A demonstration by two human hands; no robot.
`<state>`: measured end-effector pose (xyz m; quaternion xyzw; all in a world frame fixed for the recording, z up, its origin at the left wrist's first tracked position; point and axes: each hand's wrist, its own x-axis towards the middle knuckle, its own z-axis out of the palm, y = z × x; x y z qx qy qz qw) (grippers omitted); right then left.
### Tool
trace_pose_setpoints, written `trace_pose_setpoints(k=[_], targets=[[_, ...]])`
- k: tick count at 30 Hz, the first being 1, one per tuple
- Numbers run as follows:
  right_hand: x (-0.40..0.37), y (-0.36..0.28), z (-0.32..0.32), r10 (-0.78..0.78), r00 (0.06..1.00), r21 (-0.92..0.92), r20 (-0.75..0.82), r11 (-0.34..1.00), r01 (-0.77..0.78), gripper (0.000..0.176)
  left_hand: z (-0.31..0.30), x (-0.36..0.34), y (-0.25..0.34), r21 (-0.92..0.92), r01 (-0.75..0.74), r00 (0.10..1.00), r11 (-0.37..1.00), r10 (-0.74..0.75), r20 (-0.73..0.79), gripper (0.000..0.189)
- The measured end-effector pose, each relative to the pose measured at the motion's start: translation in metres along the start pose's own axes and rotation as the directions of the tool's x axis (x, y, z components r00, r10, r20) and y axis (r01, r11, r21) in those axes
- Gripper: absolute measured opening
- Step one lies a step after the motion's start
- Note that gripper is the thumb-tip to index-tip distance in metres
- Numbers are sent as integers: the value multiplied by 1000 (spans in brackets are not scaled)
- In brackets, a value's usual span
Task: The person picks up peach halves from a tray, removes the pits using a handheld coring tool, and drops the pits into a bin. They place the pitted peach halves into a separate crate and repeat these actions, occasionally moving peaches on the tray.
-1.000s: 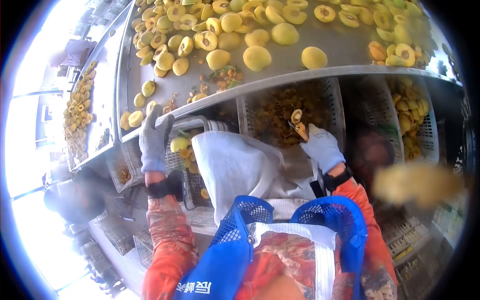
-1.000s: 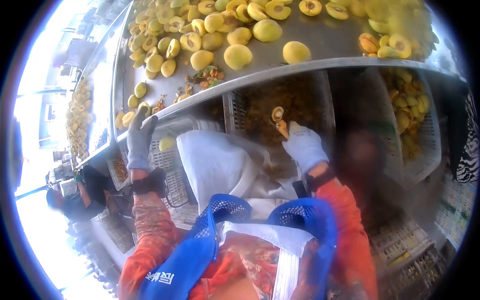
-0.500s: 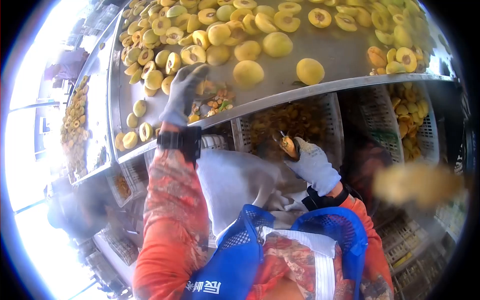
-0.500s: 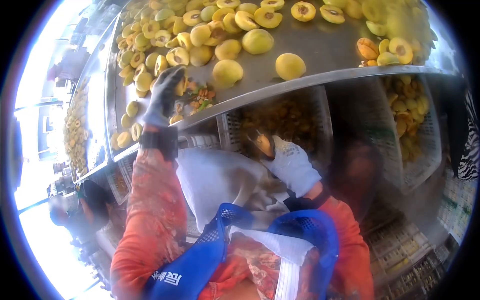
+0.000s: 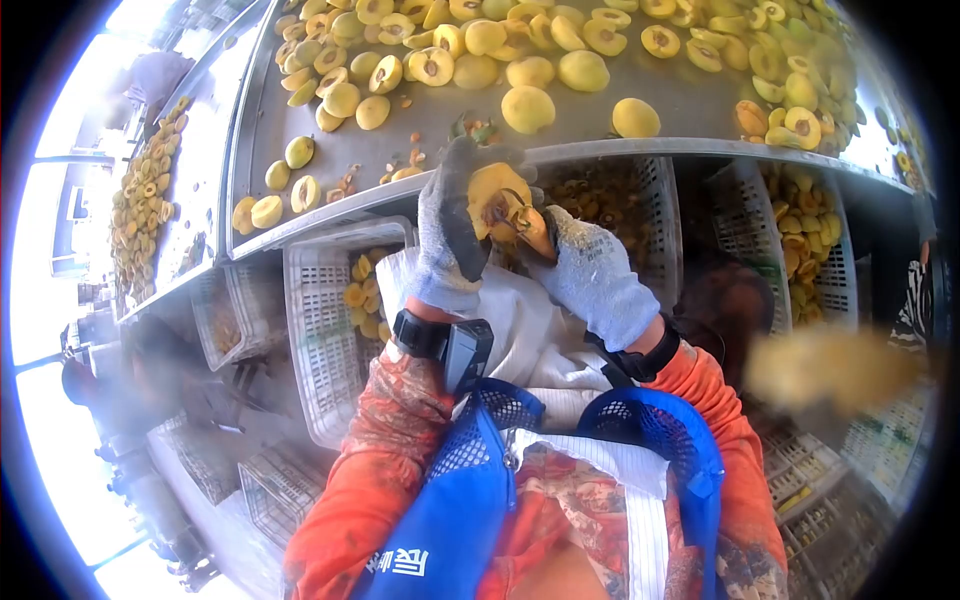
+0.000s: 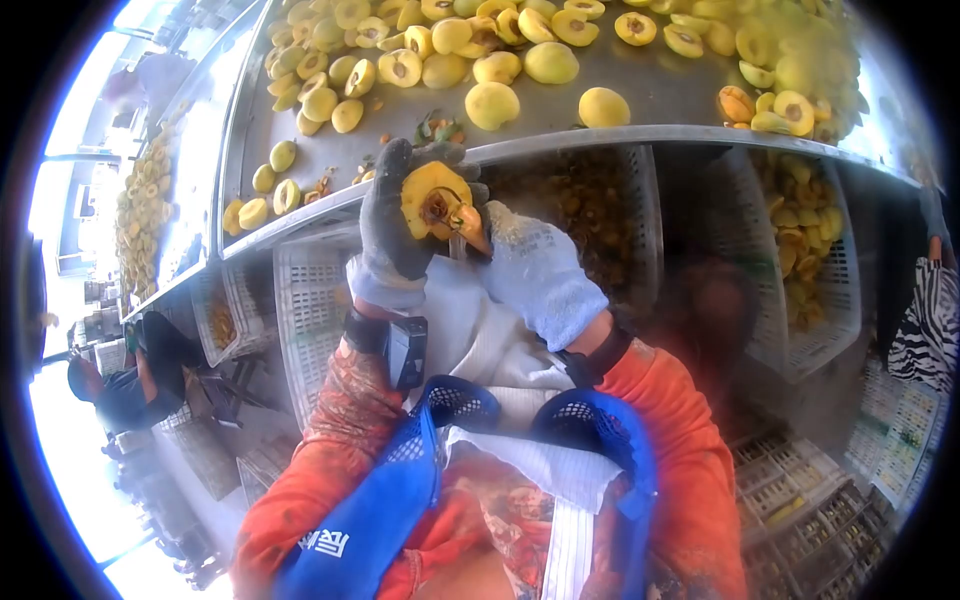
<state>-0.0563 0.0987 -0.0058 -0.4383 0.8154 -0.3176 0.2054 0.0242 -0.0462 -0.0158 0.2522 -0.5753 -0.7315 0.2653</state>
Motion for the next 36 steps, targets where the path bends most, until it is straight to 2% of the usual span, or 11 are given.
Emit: trace_pose_setpoints(k=[6, 9, 12, 14, 19, 20, 22, 26, 31, 34, 36], targets=[[-16, 4, 15, 53, 995, 115, 86, 991, -63, 27, 11, -11, 8, 83, 53, 998, 995, -56, 35, 52], [-20, 13, 27, -7, 996, 388, -86, 921, 40, 24, 17, -15, 12, -61, 109, 989, 992, -102, 109, 42], [-16, -1, -12, 259, 863, 690, 434, 519, -504, 22, 38, -24, 13, 17, -139, 987, 990, 137, 81, 39], [-20, -4, -2, 150, 899, 788, 412, 436, -434, 21, 45, -31, 14, 166, -155, 985, 974, 166, -49, 34], [-23, 0, -2, 69, 915, 706, 398, 614, -354, 20, 29, -26, 14, 322, -172, 985, 931, 152, 86, 31], [-22, 2, -4, 69, 899, 682, 433, 627, -376, 24, 34, -26, 13, 60, -1, 1000, 998, 2, -25, 29], [-19, 5, -9, 75, 868, 634, 491, 653, -415, 30, 40, -29, 15, 152, -83, 992, 985, 96, -83, 29], [-23, 4, -10, 14, 868, 715, 496, 561, -417, 24, 42, -35, 11, 314, -316, 937, 896, 347, -49, 31], [-30, -4, -24, 18, 787, 726, 616, 373, -577, 15, 42, -38, 12, 329, -342, 934, 880, 358, 14, 33], [-30, -7, -22, 33, 819, 721, 573, 455, -523, 15, 46, -40, 11, 153, -267, 951, 951, 286, -115, 32], [-22, 7, 6, -229, 969, 644, 89, 756, 119, 17, 51, -39, 9, 123, -239, 942, 963, 260, -213, 34]])
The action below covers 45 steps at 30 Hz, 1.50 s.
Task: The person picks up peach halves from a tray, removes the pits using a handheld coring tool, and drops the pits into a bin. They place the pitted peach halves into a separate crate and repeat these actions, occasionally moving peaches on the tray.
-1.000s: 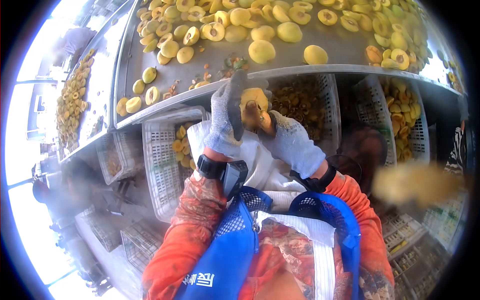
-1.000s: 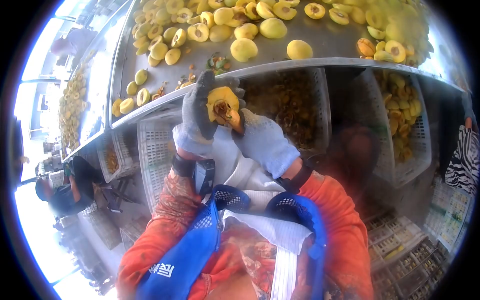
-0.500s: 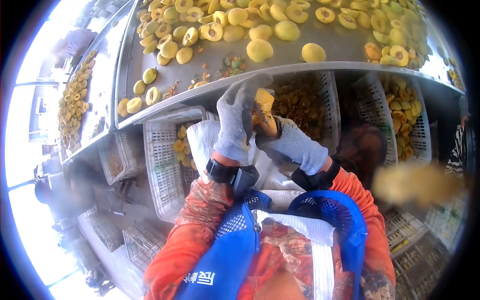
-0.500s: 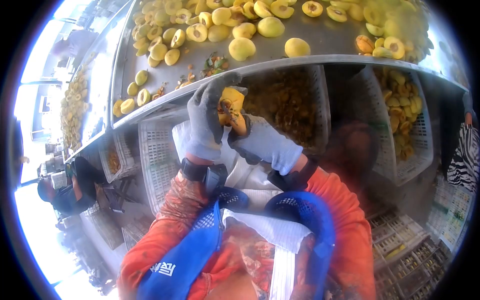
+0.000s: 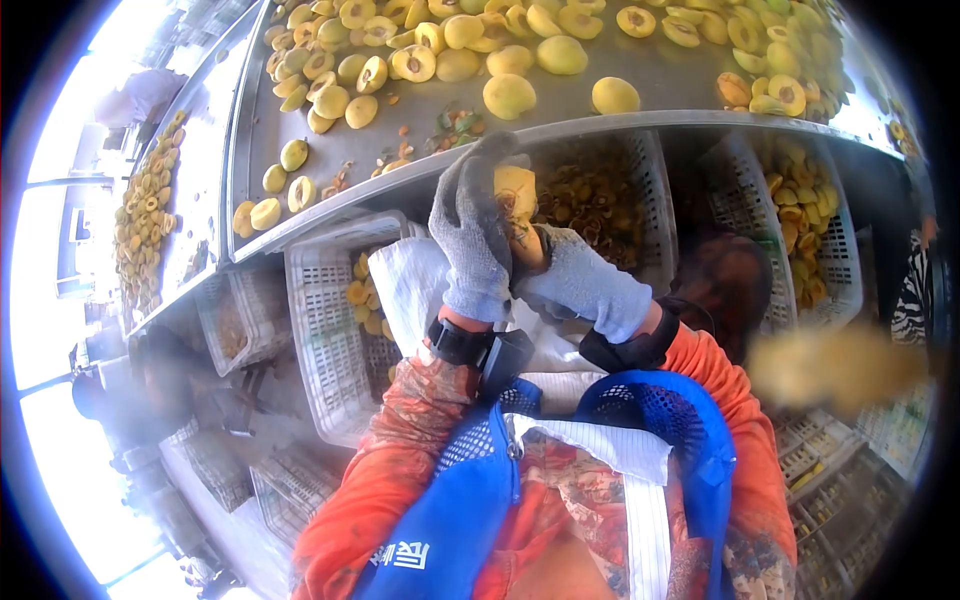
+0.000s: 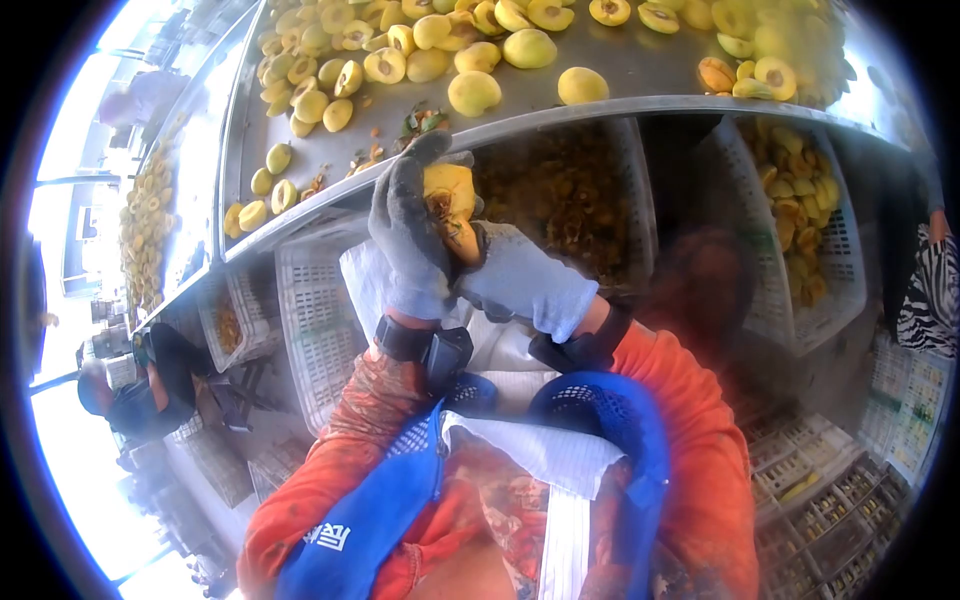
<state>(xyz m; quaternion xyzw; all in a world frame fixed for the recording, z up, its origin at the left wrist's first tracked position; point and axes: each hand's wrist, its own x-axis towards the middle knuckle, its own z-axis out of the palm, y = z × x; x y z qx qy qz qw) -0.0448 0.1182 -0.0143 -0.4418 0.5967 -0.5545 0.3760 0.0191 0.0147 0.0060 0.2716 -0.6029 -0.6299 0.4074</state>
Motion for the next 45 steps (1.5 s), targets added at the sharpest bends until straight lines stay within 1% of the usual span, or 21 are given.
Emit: trace_pose_setpoints(k=[1, 2, 3, 5, 6, 10, 13, 16, 18, 22, 25, 26, 30, 31, 33, 34, 35, 36, 40, 43, 45], targets=[[0, 15, 5, -282, 959, -230, -29, 936, 268, 18, 0, -2, 0, -2, -3, 999, 1000, 3, 33, 33], [-4, -9, -3, 77, 997, 7, 27, 997, -77, 20, 0, -4, 1, -3, -5, 998, 1000, 5, 68, 32], [-7, -17, -10, 243, 962, 79, 125, 964, -254, 19, -1, -6, 2, -4, -6, 995, 1000, 6, 101, 32], [-14, -26, -27, 511, 788, 165, 344, 793, -586, 17, -8, -3, 5, -8, 73, 951, 997, -67, 301, 30], [-15, -37, -33, 529, 750, 164, 396, 764, -625, 14, -11, -1, 6, -5, 112, 913, 994, -101, 394, 29], [-19, -23, -31, 450, 811, 260, 375, 789, -557, 14, -8, 2, 7, 3, 69, 895, 998, -64, 442, 27], [-20, -27, -32, 447, 790, 316, 419, 744, -589, 14, -9, 3, 1, 238, -303, 885, 923, 180, 429, 24], [-21, -30, -31, 441, 786, 344, 434, 726, -596, 13, -8, -4, -7, 80, -130, 929, 988, 94, 357, 34], [-21, -31, -23, 423, 837, 407, 347, 736, -541, 13, -1, -1, -1, 151, -191, 938, 970, 136, 317, 36], [-20, -24, -26, 358, 798, 646, 485, 469, -603, 14, 0, 8, 9, 171, -15, 965, 985, -30, 259, 42], [-13, -15, -18, 249, 822, 652, 512, 511, -561, 15, -24, 13, -7, 142, 103, 975, 984, -128, 182, 45], [-15, -26, -24, 213, 818, 716, 535, 400, -572, 14, -39, 19, -16, 146, 92, 982, 985, -114, 153, 46], [-21, -7, -56, 180, 881, 738, 438, 487, -467, 16, -135, 37, 4, 394, -152, 968, 906, 55, 246, 44], [-19, 7, -66, 357, 871, 551, 337, 675, -490, 23, -166, 50, 16, 856, -456, 890, 244, 115, 441, 43], [-10, 42, -80, 578, 816, 52, -1, 815, -577, 38, -218, 73, -6, 855, -30, 998, 518, -29, 52, 45], [-15, 72, -76, 502, 854, -163, -137, 839, -519, 38, -198, 84, 7, 875, -99, 994, 475, 6, 109, 47], [-24, 109, -69, 391, 886, -381, -249, 802, -460, 38, -151, 95, 19, 629, 196, 978, 753, -199, -66, 48], [-29, 128, -66, 254, 912, -587, -322, 703, -402, 39, -121, 107, 10, 686, 56, 988, 725, -137, 65, 52], [-25, 80, -66, 276, 886, -519, -372, 730, -445, 32, -5, 155, -35, 784, -501, 817, 366, -99, 568, 67], [-33, 32, -78, 157, 895, -460, -418, 813, -357, 28, 36, 177, -64, 800, -599, 734, 26, -381, 562, 69], [-36, 30, -77, 96, 854, -411, -512, 846, -341, 28, 31, 189, -68, 811, -509, 730, 290, -354, 584, 68]])
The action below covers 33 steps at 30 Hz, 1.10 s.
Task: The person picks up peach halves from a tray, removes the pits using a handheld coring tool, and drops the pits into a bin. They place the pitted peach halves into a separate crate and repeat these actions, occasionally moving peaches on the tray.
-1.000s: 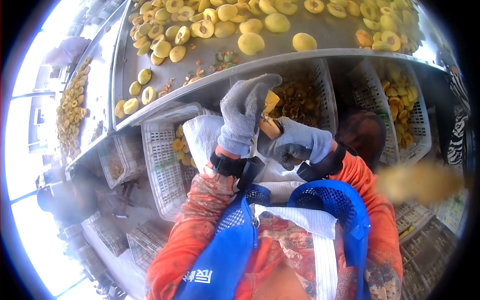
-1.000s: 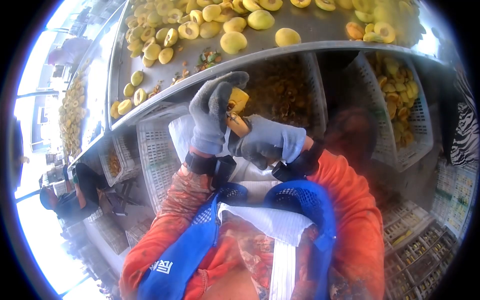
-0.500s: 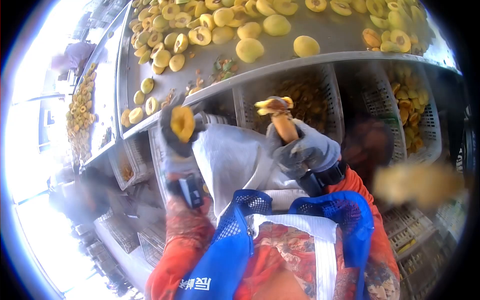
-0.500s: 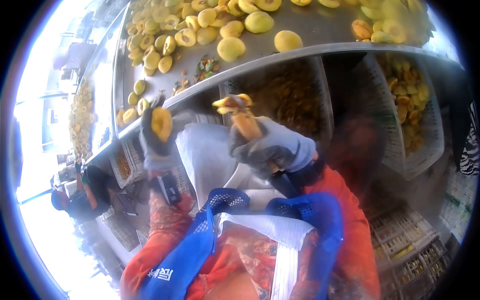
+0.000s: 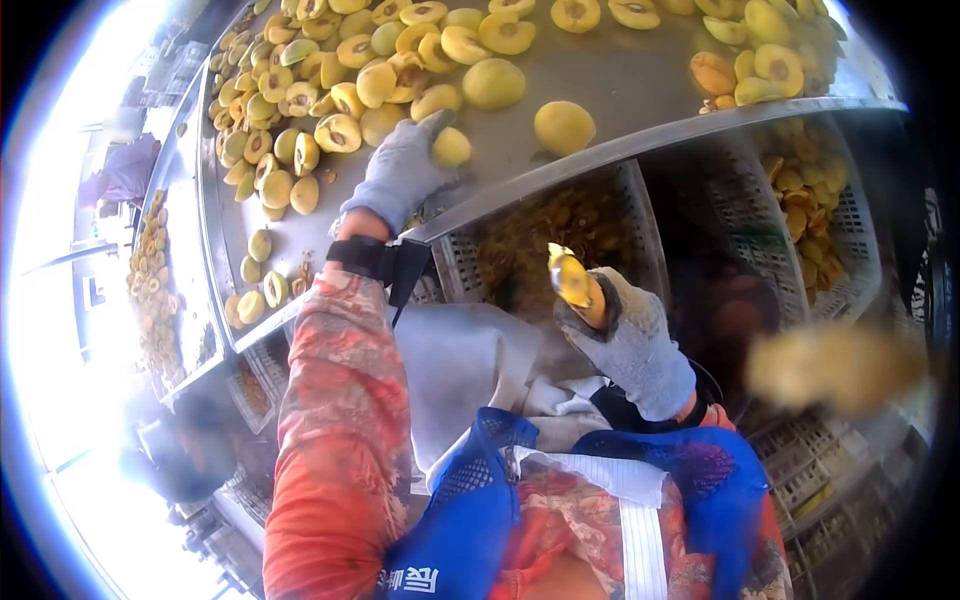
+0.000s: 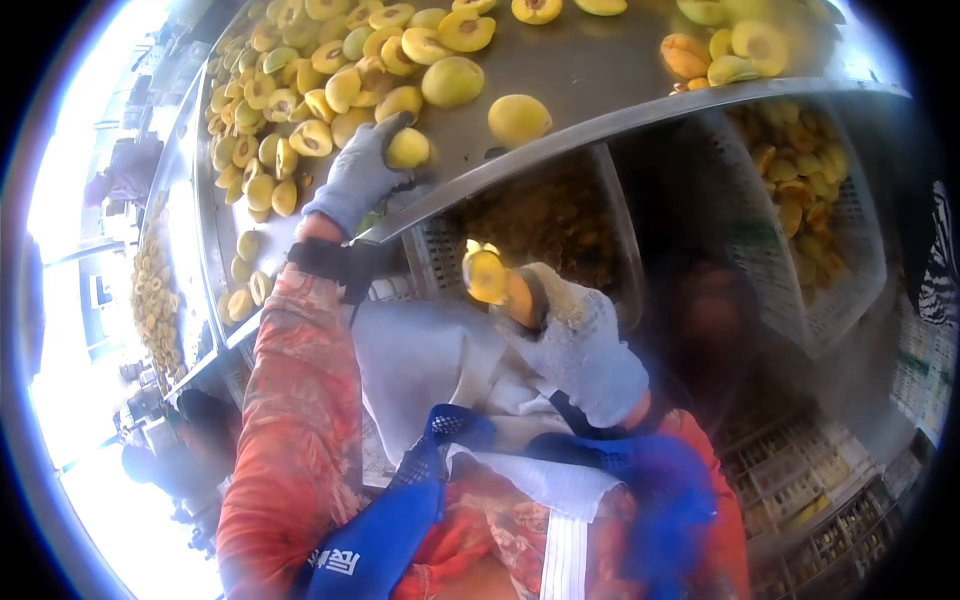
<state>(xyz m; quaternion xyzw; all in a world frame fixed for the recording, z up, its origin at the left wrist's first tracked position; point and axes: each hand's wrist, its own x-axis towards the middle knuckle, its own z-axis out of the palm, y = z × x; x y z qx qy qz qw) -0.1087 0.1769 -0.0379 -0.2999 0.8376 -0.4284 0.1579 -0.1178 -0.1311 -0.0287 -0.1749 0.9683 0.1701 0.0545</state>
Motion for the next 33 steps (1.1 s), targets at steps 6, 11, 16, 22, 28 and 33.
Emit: trace_pose_setpoints(k=[6, 11, 16, 22, 28, 33], targets=[[1, 38, 35, 205, 966, -305, 158, 941, -149, 36, -18, -78, -22, -941, 103, 994, -321, -5, 110, 55], [11, -44, 35, -86, 983, -27, 160, 995, 92, 29, 1, -136, -2, -867, 22, 998, -497, 64, -11, 68], [6, -77, 50, -171, 979, 20, 110, 985, 170, 36, 21, -159, 25, -930, -265, 950, 255, -94, -296, 53], [-8, -86, 52, -133, 987, 58, 90, 990, 128, 33, 19, -171, 56, -935, -337, 890, 111, -285, -355, 39], [-26, -74, 62, -175, 966, 347, 190, 933, 101, 26, 23, -177, 81, -561, -401, 693, 724, -161, -703, 36], [-11, -68, 37, 63, 863, 496, 502, 796, -347, 23, 28, -170, 80, -857, -222, 886, 465, -270, -376, 47]])
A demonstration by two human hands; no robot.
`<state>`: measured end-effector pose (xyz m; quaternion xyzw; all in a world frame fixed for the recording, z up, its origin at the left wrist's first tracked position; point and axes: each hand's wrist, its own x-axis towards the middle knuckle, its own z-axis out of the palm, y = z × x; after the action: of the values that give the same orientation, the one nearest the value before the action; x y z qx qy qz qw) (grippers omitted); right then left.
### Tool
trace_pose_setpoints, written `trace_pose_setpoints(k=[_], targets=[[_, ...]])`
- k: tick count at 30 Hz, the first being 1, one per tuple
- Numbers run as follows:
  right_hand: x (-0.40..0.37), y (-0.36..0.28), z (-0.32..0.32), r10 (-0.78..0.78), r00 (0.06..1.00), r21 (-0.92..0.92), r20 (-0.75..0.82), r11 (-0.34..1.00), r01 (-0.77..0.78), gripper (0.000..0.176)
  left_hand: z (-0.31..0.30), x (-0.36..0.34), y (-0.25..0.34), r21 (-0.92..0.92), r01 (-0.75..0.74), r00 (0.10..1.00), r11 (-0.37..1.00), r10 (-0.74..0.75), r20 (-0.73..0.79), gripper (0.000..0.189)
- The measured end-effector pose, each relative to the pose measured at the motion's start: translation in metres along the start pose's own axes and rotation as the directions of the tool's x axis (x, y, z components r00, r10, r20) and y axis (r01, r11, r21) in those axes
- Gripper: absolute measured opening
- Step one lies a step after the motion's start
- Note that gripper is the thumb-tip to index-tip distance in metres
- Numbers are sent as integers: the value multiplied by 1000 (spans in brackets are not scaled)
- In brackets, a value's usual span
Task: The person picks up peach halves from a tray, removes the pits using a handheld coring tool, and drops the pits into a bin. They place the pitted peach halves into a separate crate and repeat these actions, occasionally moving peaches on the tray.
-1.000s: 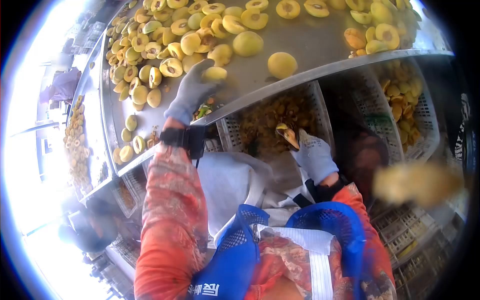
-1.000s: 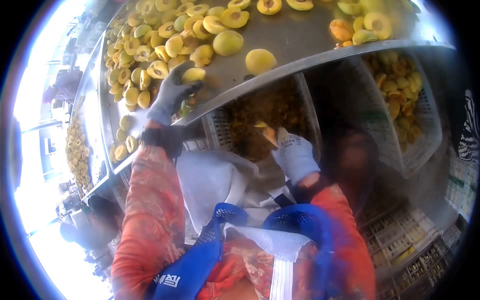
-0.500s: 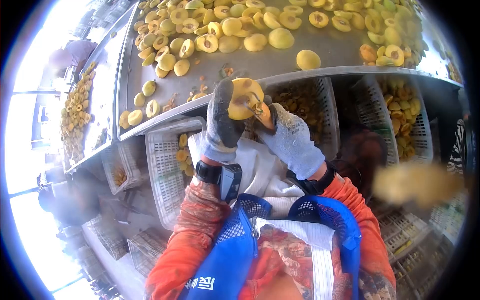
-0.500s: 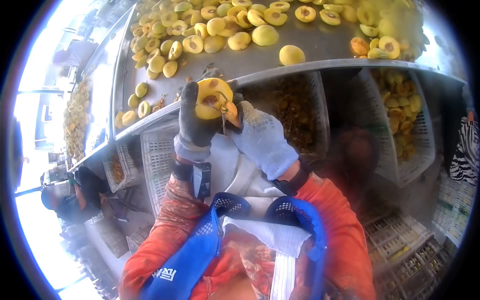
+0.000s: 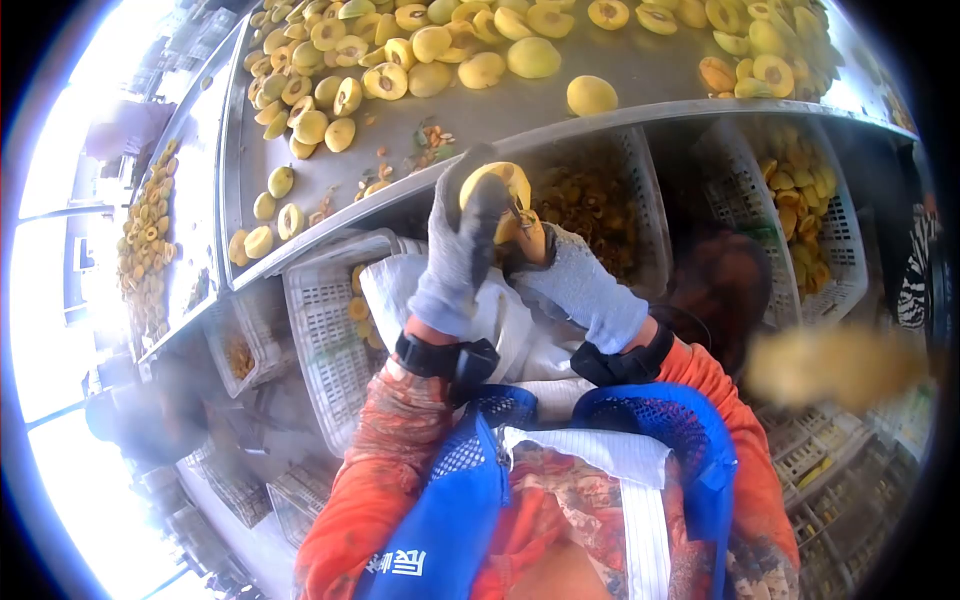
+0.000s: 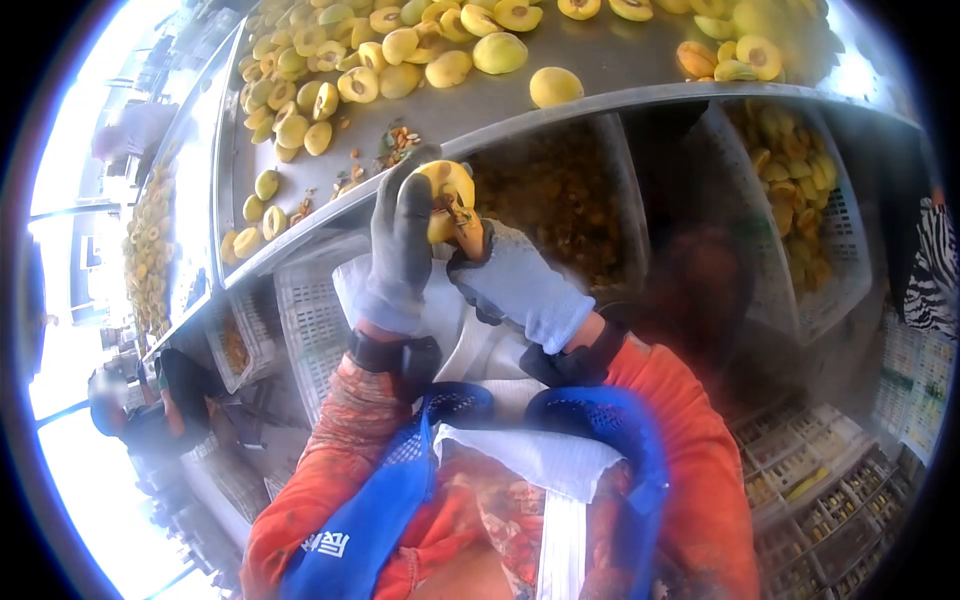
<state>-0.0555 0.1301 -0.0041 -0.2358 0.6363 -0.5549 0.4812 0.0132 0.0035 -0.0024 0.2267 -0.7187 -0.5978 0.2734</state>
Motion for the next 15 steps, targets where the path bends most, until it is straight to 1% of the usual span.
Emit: trace_pose_setpoints(k=[2, 3, 4, 5, 6, 7, 8, 9, 10, 11, 12, 13, 14, 15], targets=[[-6, 6, 9, -156, 988, 89, -14, 984, 157, 22, 8, -4, 4, 56, -31, 996, 998, 35, -78, 45], [-7, 3, 11, -156, 987, 63, -31, 985, 158, 22, 12, -5, 6, 88, -51, 991, 995, 61, -119, 45], [-9, -3, 14, -156, 987, 37, -47, 987, 158, 22, 15, -5, 7, 138, -142, 976, 980, 162, -147, 45], [-3, 10, 17, -433, 892, -214, -126, 890, 402, 22, 16, -8, 6, 146, -150, 973, 978, 172, -151, 46], [9, 26, 19, -685, 718, -466, -124, 679, 567, 23, 16, -10, 4, 152, -162, 970, 975, 186, -157, 46], [15, 38, 16, -735, 672, -542, -84, 600, 588, 23, 17, -10, 3, 156, -179, 965, 971, 205, -164, 47], [18, 36, 13, -781, 623, -612, -42, 514, 602, 23, 18, -11, 3, 151, -185, 961, 971, 211, -179, 48], [15, 35, 9, -663, 748, -537, -33, 643, 546, 23, 19, -14, 2, 146, -185, 959, 972, 211, -191, 49], [11, 32, 6, -513, 858, -417, -8, 782, 463, 23, 19, -18, 1, 142, -183, 956, 973, 209, -204, 50], [5, 24, 4, -345, 939, -308, 17, 891, 333, 24, 18, -19, -4, 55, -182, 959, 982, 190, -211, 53], [-7, 3, 1, -156, 985, -157, 74, 973, 166, 25, 16, -21, -13, -32, -181, 961, 983, 169, -220, 56], [-16, -11, 0, 28, 987, -18, 160, 1000, -25, 27, 14, -22, -14, -55, -196, 962, 979, 181, -205, 58], [-21, -17, 1, 35, 987, 41, 155, 998, -42, 25, 11, -24, -15, -79, -211, 963, 974, 193, -190, 61], [-25, -22, 2, 54, 986, 55, 160, 996, -63, 24, 9, -25, -16, -103, -225, 963, 969, 205, -175, 64]])
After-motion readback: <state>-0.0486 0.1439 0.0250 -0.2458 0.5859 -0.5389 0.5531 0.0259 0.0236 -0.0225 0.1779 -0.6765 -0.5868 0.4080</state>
